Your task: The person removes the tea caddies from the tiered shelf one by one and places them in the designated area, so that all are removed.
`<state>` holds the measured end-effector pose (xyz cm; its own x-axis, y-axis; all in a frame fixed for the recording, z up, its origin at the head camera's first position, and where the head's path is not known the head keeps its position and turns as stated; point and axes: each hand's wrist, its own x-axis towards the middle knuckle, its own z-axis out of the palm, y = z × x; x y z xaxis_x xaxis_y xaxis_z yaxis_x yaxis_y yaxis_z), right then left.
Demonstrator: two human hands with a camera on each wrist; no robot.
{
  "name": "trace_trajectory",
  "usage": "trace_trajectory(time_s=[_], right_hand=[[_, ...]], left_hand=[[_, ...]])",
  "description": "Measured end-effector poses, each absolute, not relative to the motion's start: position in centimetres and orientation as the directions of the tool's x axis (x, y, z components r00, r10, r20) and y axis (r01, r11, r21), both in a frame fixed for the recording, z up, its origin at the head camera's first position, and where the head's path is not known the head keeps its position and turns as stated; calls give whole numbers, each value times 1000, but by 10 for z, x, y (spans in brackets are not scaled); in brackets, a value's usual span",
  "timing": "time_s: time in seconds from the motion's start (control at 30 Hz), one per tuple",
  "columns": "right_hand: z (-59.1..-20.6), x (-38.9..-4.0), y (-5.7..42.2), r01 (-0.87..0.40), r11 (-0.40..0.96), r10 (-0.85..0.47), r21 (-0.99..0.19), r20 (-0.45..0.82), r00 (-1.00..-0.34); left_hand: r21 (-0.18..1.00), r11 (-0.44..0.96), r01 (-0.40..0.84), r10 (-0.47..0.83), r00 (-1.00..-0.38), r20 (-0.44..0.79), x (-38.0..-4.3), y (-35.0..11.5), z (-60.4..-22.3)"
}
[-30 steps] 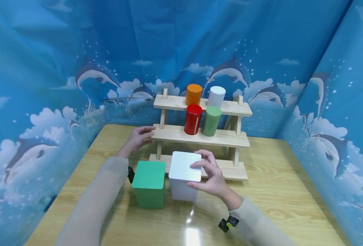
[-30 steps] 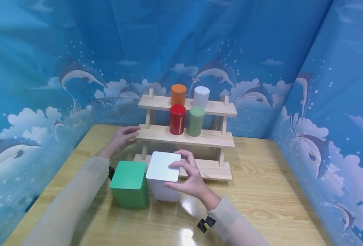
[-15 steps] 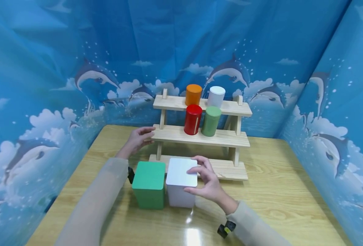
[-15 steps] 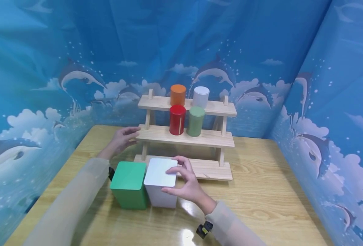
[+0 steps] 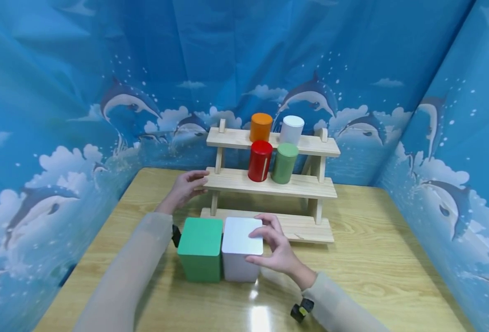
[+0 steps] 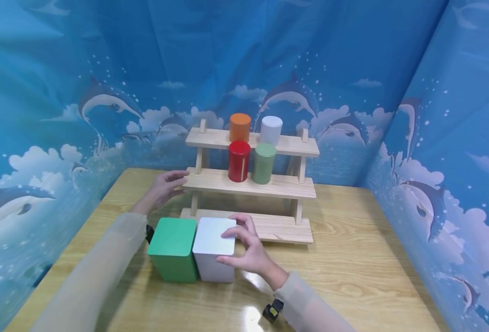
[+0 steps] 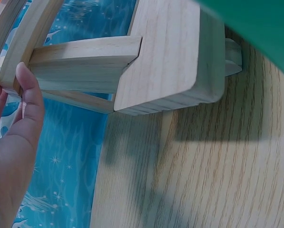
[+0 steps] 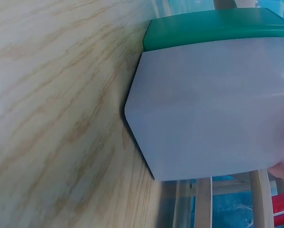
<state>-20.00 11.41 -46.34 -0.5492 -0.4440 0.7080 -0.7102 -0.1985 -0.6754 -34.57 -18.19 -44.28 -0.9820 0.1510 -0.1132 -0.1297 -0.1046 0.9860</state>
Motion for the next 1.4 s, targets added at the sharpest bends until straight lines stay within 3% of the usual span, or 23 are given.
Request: trace_trajectory(time_s=[0.33,0.83,1.4], right_hand=[[-440,-187,115,-686,-81,-502,-723,624,-599],[-435,-195,126,-768,-147,-483,-623,723,-494],[-451,-212,156,-769,-116,-433,-629,729,-530]], left_hand=[[988,-105,-113,155,-983,-96,-345,-182,-445],[993,-77,-91,126,-989,-81,-347,-180,-448],[987,-97,-125,172,-979,-107,-332,-178,-430]])
